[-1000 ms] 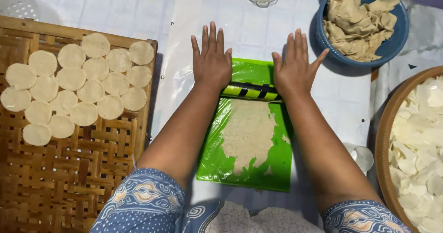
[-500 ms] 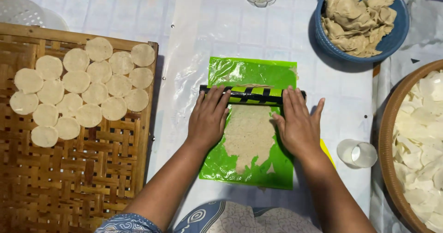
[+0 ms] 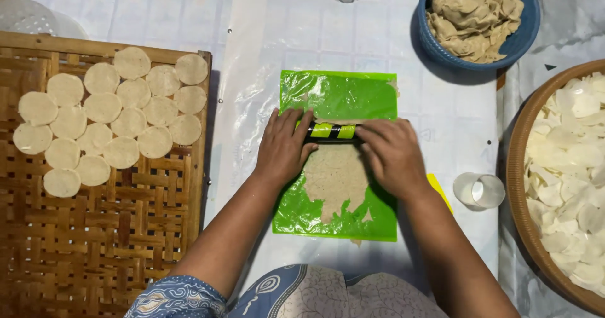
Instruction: Rolling out dough, cutting it into small circular shapes, and arranging them on a bamboo tray for drying.
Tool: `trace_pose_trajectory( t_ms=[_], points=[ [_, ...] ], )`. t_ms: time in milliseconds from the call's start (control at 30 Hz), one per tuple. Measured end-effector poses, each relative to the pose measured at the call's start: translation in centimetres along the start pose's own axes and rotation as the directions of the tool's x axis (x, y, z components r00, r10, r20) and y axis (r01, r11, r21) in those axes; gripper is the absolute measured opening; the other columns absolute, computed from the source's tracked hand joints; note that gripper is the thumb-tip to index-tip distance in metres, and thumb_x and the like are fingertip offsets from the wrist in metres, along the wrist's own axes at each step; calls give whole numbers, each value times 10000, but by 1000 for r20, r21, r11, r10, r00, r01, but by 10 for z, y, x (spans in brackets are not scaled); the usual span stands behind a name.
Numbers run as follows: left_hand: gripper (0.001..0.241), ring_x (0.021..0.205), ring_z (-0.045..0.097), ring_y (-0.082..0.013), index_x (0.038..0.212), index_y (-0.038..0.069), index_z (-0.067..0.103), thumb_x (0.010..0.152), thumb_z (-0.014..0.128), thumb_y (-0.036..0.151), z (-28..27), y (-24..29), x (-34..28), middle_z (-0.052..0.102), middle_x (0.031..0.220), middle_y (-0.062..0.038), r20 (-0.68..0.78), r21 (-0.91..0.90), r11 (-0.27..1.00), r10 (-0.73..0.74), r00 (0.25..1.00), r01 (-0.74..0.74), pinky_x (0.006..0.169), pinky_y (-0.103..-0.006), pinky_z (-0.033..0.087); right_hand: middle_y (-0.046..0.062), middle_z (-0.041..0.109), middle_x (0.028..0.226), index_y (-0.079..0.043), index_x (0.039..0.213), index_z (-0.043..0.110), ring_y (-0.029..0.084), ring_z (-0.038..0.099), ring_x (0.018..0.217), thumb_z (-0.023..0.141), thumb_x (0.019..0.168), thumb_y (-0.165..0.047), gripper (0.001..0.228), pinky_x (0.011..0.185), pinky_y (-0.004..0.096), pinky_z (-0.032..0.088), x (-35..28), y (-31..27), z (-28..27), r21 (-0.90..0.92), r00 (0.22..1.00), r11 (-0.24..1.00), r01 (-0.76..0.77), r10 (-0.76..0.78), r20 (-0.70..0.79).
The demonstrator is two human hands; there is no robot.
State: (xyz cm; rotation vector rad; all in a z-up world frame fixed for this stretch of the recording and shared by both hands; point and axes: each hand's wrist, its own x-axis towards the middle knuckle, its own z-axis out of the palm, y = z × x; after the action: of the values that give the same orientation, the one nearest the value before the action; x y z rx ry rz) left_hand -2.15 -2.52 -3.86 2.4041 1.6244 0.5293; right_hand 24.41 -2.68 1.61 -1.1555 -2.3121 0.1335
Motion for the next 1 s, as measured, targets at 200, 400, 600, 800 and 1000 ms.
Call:
trace_pose_trajectory(
  t_ms=[200,400,600,800,1000],
  points=[
    [794,1450,421,-362,1578,54,355,945,674,410,1,-7,8,482,1524,-217,5,-13,999,36,999,-36,1262,-558,143,76,577,1516,-197,1447,603,301,496,1417,372,1121,-455,475,1164,765,48,32,17,35,-253,899,940,-230,305,314],
    [803,1491,360,-357,1536,52,420,910,703,467,-5,-15,16,438,1569,-204,52,-38,998,41,998,-39,1265,-571,120,82,582,1476,-194,1473,580,321,514,1390,417,1106,-528,522,1182,722,155,32,53,17,-178,760,868,-463,493,424],
    [591,1452,413,-365,1523,114,465,997,601,347,-16,10,-29,475,1531,-195,-16,-105,993,60,998,-62,1238,-567,197,104,416,1630,-182,1579,419,308,321,1531,410,1074,-396,549,1176,758,25,-18,2,-31,-180,722,876,-447,473,506],
    [540,1182,610,-284,1428,153,560,978,620,445,-15,12,-46,634,1174,-81,-186,-94,993,56,981,-75,1152,-508,388,-8,640,1188,-257,1370,656,223,599,1216,609,1014,-334,367,1201,603,243,-75,-5,-10,-199,886,896,-397,430,172],
    [588,1191,595,-366,1351,133,606,888,713,480,-22,17,-58,619,1213,-150,-116,-158,980,102,988,-120,1127,-537,401,71,635,1273,-175,1350,642,313,617,1232,626,999,-341,388,1155,635,309,-72,-35,-23,-107,881,906,-408,422,215]
  ],
)
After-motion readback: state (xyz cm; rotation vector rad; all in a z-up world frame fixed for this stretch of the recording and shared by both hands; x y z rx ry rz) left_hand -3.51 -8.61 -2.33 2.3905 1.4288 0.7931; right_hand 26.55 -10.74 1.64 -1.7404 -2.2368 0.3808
